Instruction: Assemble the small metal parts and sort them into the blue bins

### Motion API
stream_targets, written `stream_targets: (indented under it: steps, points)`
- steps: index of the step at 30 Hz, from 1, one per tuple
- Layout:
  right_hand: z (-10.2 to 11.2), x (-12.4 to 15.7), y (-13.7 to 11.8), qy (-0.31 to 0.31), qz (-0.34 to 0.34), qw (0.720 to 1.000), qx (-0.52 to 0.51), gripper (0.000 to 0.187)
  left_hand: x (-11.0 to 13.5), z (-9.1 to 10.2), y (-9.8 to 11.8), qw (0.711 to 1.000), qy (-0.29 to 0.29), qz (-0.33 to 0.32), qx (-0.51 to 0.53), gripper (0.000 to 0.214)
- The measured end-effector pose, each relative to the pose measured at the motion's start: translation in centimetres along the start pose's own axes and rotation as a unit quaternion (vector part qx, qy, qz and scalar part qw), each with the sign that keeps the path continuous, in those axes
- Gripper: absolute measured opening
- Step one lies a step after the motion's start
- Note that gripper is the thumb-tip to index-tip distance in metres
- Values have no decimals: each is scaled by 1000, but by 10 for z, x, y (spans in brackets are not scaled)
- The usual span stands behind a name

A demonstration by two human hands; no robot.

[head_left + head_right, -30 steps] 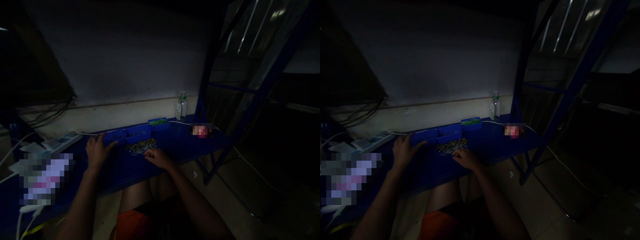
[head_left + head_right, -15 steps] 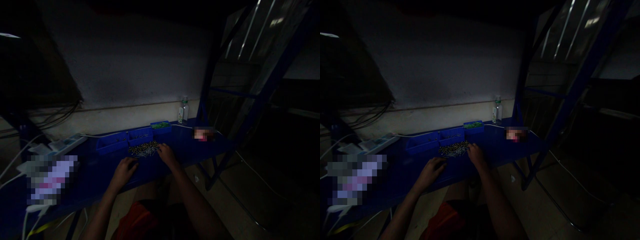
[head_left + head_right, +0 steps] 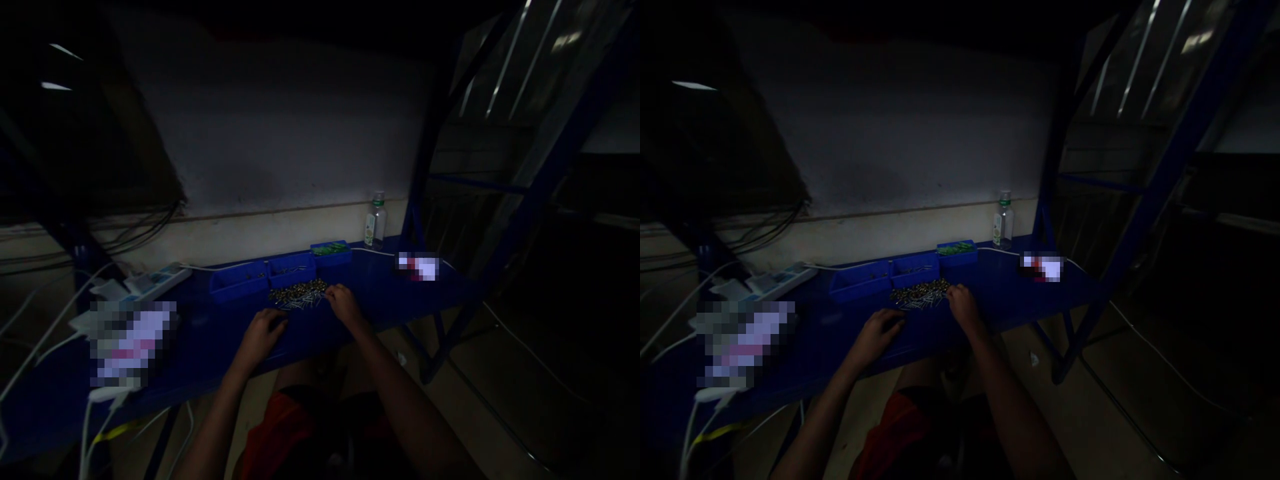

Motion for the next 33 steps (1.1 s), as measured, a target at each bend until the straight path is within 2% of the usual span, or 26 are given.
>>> stream_targets:
  steps: [16,22,28,30,33]
  points:
    - [3,1,-2,1,-2,1000,12,15,1,0,1,1000,-1,-8,-5,29]
    - [3,4,-5,2,7,1000,27,18,-3,-3,16,999,-14,-28,-40,27]
    - [15,8,-10,49,40,997,-33,20,-3,-5,28,998,-16,-33,45,26]
    - [20,8,-17,43,73,994,-62,18,-2,-3,26,995,-14,-11,99,27]
    - [20,13,-35,3,130,987,-95,14,-2,0,24,985,-19,22,168,32]
Point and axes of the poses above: each hand's wrist, its own x-axis away from the middle knuckle, its own z-axis out of the back of the hand, y = z × x, the point moved 2 cm from there along -x, towards the middle knuckle, and after that the axes turned 4 degrees about x, right-handed, at the moved point
